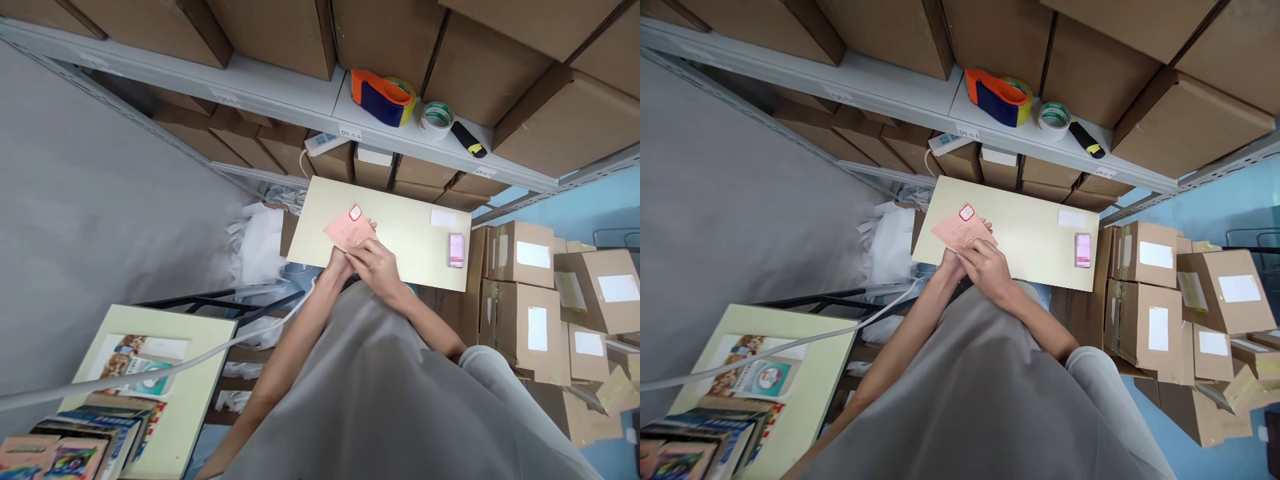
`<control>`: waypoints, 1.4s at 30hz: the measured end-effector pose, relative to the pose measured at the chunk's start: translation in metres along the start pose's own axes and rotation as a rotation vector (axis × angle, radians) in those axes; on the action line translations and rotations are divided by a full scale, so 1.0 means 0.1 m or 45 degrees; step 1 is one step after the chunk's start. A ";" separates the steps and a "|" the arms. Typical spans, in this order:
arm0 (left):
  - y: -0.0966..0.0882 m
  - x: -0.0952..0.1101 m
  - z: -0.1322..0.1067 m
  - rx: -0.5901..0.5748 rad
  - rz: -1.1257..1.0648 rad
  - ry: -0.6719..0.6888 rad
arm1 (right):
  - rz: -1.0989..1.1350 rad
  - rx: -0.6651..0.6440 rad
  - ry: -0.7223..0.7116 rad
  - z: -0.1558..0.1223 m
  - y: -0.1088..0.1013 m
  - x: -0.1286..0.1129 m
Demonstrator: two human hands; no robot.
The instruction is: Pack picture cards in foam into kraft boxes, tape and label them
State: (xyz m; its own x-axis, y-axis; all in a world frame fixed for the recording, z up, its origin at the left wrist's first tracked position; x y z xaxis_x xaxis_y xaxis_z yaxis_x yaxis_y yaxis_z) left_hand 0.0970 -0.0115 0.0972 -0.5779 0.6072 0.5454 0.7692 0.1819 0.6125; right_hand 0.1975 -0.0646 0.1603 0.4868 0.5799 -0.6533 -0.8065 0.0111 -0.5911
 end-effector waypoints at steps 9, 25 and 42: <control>-0.19 0.13 -0.03 0.251 0.145 0.279 | 0.402 0.455 0.492 0.10 -0.35 0.48; -0.06 0.44 -0.53 0.382 1.006 1.037 | 0.559 0.466 0.395 -0.07 -0.40 0.70; -0.18 0.42 -0.37 0.385 0.762 0.677 | 0.644 0.247 0.605 -0.10 -0.38 0.82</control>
State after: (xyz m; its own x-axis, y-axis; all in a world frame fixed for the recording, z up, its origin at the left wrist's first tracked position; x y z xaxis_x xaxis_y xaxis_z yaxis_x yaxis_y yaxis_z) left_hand 0.0486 -0.0180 0.1303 -0.0442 0.2371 0.9705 0.9817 0.1907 -0.0019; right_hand 0.2710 -0.0262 0.1242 0.0954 0.1357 -0.9861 -0.9954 0.0047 -0.0957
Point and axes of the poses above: each hand's wrist, its own z-axis towards the middle knuckle, its own y-axis out of the palm, x = y × z, the point moved 2 cm from there along z, towards the middle knuckle, and after that the axes turned 12 degrees about -y, right-handed, at the moved point
